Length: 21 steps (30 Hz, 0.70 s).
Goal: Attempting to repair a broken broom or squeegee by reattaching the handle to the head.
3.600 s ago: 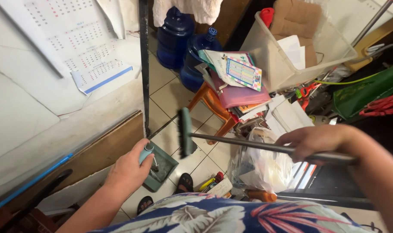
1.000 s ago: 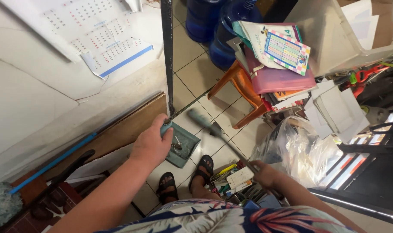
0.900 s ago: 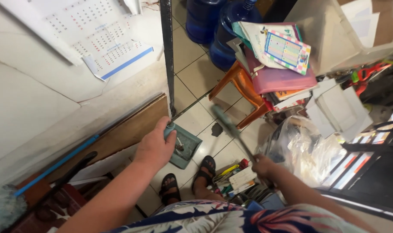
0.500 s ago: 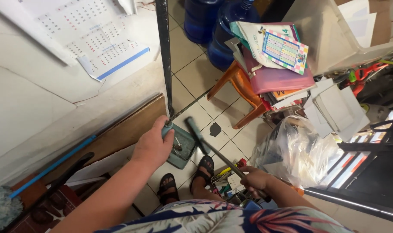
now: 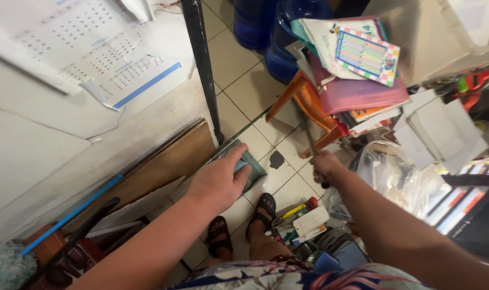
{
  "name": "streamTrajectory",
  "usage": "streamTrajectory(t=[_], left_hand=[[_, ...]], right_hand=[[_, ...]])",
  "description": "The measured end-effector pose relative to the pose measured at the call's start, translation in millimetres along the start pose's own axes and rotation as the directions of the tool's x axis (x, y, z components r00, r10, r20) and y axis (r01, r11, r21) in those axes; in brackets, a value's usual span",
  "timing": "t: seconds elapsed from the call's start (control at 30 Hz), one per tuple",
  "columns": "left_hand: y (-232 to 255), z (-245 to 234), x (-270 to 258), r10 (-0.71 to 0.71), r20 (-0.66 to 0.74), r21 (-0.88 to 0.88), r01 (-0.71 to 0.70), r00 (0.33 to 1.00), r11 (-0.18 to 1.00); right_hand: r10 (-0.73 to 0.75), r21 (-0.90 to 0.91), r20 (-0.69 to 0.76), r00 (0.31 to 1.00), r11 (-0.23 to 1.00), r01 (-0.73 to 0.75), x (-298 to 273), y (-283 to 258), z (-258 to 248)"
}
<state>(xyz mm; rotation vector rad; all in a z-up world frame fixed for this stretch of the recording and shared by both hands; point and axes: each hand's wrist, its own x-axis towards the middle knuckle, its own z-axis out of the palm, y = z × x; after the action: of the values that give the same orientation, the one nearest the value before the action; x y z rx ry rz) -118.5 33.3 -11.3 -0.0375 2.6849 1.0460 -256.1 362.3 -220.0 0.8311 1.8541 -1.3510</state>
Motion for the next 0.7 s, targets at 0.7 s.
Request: streamTrajectory(t=[0.7], left_hand=[[8, -6, 35, -0.104, 0.055, 0.052, 0.101, 0.993, 0.994]], right_hand=[[0.13, 0.401, 0.041, 0.991, 0.906, -0.136, -9, -10, 67]])
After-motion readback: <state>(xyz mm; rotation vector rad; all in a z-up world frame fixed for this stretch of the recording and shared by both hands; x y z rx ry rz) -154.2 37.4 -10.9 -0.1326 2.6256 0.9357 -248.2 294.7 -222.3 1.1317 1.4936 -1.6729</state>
